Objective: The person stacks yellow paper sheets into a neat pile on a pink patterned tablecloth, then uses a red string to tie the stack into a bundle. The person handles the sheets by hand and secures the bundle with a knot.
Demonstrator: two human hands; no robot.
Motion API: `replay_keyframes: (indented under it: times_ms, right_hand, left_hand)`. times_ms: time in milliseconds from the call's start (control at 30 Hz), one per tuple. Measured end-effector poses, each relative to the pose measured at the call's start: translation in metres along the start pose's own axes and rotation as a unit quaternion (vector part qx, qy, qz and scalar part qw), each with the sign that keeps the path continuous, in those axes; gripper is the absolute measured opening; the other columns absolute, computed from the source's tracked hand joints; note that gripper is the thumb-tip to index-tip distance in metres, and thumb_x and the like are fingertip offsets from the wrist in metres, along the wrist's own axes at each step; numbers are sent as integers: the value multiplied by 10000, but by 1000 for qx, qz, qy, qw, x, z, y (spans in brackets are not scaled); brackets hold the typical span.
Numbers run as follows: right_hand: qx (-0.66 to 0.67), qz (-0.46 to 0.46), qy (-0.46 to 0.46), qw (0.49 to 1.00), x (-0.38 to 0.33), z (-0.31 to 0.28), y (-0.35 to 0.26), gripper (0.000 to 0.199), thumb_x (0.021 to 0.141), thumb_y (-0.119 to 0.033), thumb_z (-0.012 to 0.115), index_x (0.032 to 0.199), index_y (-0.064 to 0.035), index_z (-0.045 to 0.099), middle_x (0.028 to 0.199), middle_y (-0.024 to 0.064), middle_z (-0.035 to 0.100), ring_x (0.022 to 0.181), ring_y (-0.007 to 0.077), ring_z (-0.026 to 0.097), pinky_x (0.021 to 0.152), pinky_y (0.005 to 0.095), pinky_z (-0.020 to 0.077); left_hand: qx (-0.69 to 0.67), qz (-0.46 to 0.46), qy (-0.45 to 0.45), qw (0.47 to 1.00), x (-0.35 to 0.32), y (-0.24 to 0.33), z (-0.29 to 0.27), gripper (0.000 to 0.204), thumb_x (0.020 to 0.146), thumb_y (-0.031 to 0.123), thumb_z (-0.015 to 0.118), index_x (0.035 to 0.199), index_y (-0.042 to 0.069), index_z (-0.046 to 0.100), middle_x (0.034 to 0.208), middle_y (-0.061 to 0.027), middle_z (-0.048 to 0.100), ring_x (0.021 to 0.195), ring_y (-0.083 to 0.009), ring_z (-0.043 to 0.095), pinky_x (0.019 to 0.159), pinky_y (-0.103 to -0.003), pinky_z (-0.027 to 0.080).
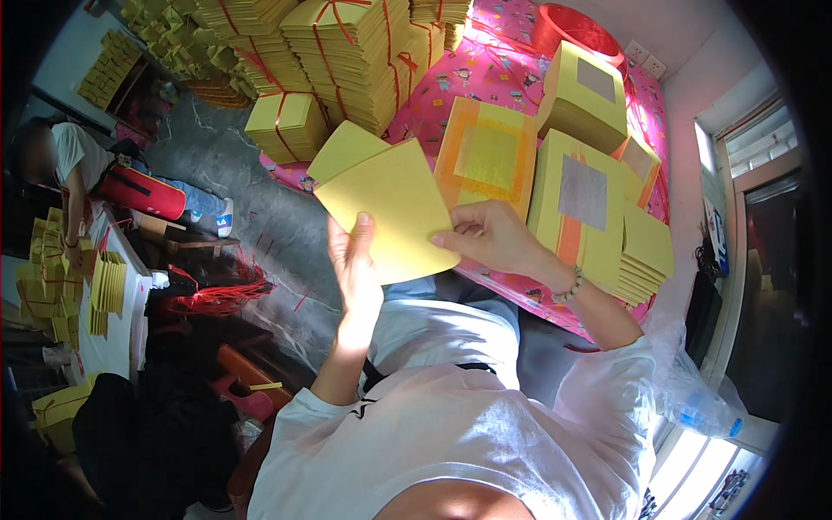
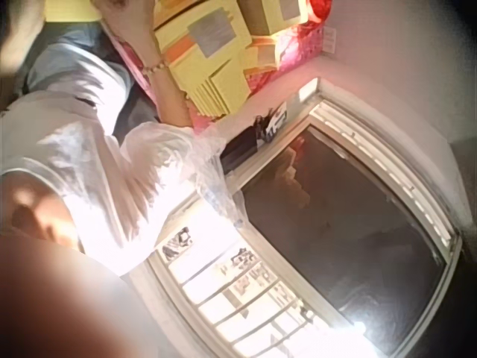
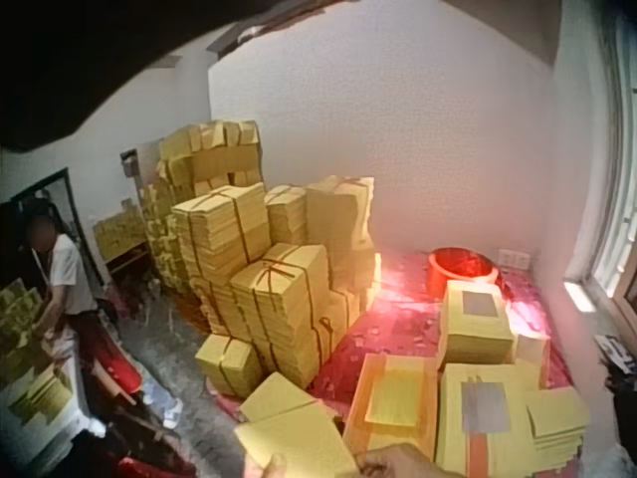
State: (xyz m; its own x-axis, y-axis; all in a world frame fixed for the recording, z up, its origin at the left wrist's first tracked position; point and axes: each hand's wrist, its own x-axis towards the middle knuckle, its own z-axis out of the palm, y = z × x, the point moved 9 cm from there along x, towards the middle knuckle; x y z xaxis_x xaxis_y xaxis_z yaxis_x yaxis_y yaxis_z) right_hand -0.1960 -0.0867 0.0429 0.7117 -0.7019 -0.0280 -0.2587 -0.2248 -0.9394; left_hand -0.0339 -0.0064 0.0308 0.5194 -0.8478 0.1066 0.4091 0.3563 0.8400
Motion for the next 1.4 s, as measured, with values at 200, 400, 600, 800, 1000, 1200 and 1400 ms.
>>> replay_keyframes:
  times_ms: [200,400,600,800,1000,1200,1400]
  right_hand:
    - [-37,15,-14,999,9,17,-19,301,820,-295,713,832,4,689,636,105,628,550,171,592,542,313,447]
    - [-99,-33,-30,994,47,13,-38,320,801,-287,720,752,18,637,610,115,590,542,184,579,531,345,434]
    - [-78,-42,-29,996,136,-1,-10,324,805,-303,724,942,-15,669,710,77,656,589,179,643,564,303,499]
    - [-248,-2,-32,968,166,3,16,351,797,-335,697,966,-28,670,818,123,681,765,273,673,705,389,530]
    - [-321,1,-31,946,171,7,37,313,823,-324,648,973,-49,657,899,145,686,884,328,658,791,437,509]
    - [-374,8,-46,926,178,10,45,286,813,-295,637,955,-47,632,876,151,680,840,329,655,747,437,503]
    - [-379,42,-77,921,181,8,47,246,800,-272,632,914,-54,615,810,155,665,825,333,650,724,447,499]
  left_hand:
    - [-9,-5,49,999,-3,-1,-31,296,988,137,530,1274,64,503,1175,-62,595,1046,-139,588,907,-300,485]
    - [19,2,58,998,23,13,-42,372,992,149,526,1332,17,454,1252,-99,566,1104,-169,584,928,-303,485]
    - [104,-31,24,994,82,7,-58,347,978,158,556,1267,-23,499,1146,-96,621,986,-116,610,806,-273,508]
    - [216,-86,33,972,111,-42,-96,248,951,171,592,1144,16,569,852,-26,674,629,-47,599,489,-194,452]
    - [203,-52,40,977,113,-72,-107,269,926,151,617,1134,-15,576,883,-49,669,723,-77,619,588,-226,478]
    - [237,-37,43,970,117,-75,-104,276,906,111,625,1133,-40,587,972,-75,670,831,-104,624,690,-253,491]
    - [231,-36,54,971,114,-75,-103,294,887,96,638,1136,-53,589,985,-91,673,846,-117,628,713,-259,492]
